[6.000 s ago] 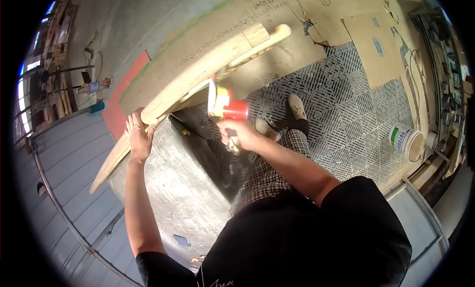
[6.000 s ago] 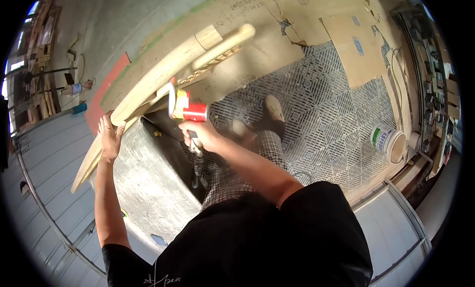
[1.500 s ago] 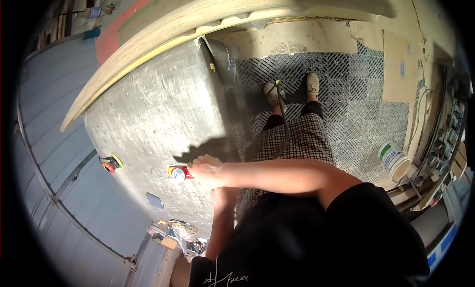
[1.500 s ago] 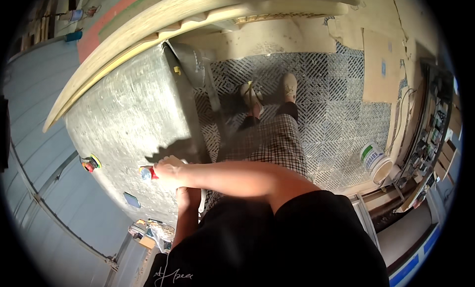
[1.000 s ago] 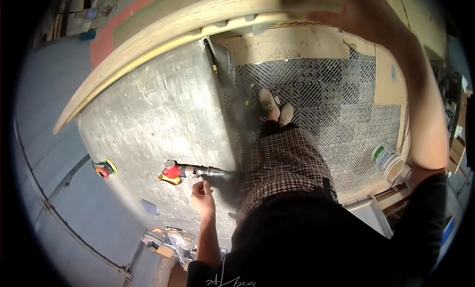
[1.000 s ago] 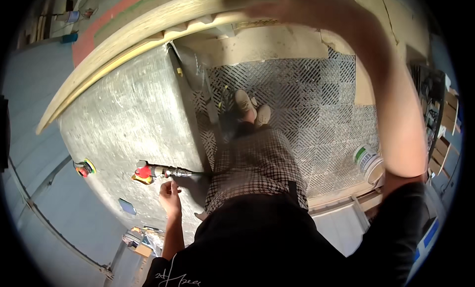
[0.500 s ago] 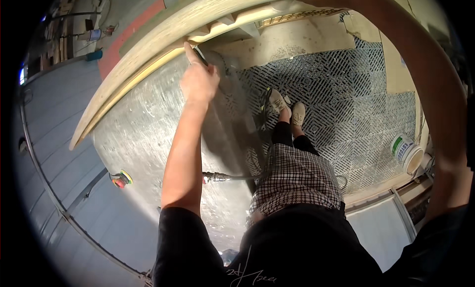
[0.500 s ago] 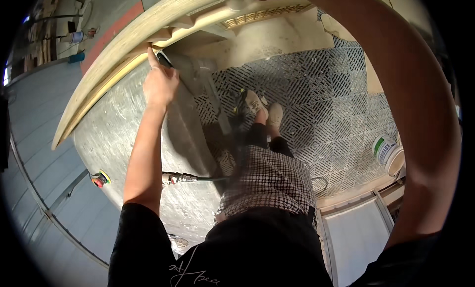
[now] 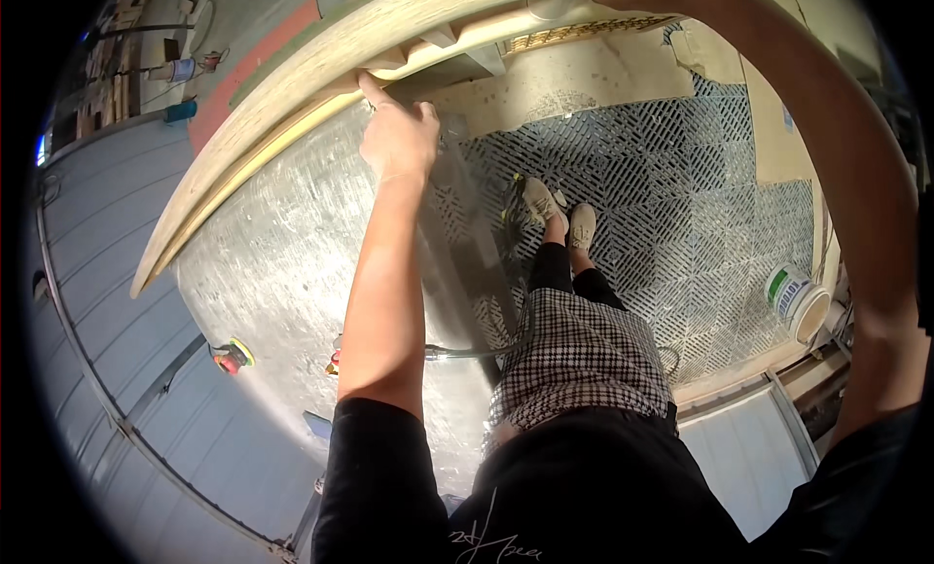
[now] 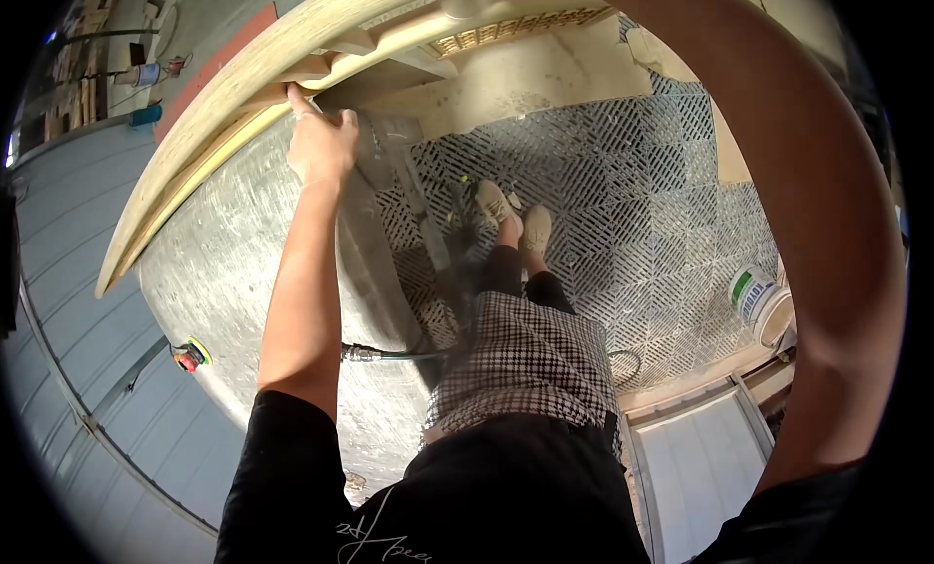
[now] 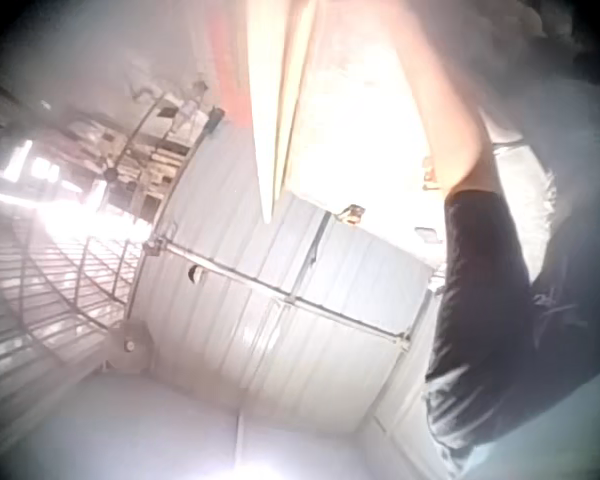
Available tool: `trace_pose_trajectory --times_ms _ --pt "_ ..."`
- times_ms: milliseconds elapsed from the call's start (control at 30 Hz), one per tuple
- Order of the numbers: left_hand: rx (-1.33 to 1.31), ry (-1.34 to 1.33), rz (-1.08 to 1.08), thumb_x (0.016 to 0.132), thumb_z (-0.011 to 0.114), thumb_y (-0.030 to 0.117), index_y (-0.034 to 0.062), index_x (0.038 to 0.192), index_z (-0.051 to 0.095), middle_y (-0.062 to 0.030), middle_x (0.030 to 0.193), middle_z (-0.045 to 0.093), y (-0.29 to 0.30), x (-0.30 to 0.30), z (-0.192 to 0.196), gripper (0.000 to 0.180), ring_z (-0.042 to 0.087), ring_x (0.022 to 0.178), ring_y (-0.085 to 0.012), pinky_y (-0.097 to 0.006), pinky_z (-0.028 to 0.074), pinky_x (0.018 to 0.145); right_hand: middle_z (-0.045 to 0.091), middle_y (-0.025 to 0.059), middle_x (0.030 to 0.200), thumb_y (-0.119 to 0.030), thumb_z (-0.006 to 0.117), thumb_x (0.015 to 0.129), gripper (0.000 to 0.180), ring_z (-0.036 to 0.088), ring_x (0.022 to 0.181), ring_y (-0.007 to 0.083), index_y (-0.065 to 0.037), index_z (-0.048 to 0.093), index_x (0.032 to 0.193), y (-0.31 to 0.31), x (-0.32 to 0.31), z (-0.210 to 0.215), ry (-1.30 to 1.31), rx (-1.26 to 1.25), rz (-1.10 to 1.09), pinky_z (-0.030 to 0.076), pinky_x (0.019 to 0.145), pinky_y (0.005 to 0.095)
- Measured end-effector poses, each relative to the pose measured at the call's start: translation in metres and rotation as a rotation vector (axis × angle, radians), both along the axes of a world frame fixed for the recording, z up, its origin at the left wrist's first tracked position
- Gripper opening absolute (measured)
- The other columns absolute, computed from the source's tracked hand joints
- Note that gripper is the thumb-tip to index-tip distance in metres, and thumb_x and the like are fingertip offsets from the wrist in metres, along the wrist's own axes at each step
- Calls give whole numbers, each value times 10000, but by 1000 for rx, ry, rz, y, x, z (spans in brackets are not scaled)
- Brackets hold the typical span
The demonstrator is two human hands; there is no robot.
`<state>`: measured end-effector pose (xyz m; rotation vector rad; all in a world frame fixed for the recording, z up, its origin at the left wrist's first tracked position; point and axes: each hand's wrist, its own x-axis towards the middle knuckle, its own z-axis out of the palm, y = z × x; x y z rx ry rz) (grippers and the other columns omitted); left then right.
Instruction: The person sands the interior and exterior surfaces of a wooden headboard or railing piece using a sanding block and a pneumatic orbital sander.
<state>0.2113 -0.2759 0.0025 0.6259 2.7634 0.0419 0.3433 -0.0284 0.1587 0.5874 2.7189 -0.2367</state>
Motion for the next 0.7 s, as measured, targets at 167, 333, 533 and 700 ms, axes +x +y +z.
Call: trace_pose_trajectory --times_ms 167,333,533,700 --pt "90 -51 23 852 656 364 -13 1591 26 -67 965 761 -2 6 -5 1041 722 912 -300 -422 532 864 714 183 967 -234 619 909 309 683 891 322 -28 616 1139 -2 2 6 -14 9 1 551 779 416" --pt "157 -79 27 850 663 360 -25 1581 55 -69 1018 756 -2 8 0 1026 718 934 -302 -431 533 869 712 185 953 -267 619 917 308 684 885 327 -36 621 1120 -3 -2 -3 -36 -3 -39 549 781 420" --pt "166 -9 10 870 663 337 -127 1525 85 -152 935 749 11 3 0 989 718 887 -361 -459 549 831 712 189 964 -258 617 910 300 686 900 337 -39 623 1114 -1 3 -7 53 34 27 548 787 421" --pt "294 8 9 873 664 341 -36 1476 351 -95 953 759 -6 5 10 777 722 917 -311 -430 540 854 712 199 986 -233 615 898 332 683 931 349 -35 611 1165 -6 -2 -4 65 41 34 547 800 425"
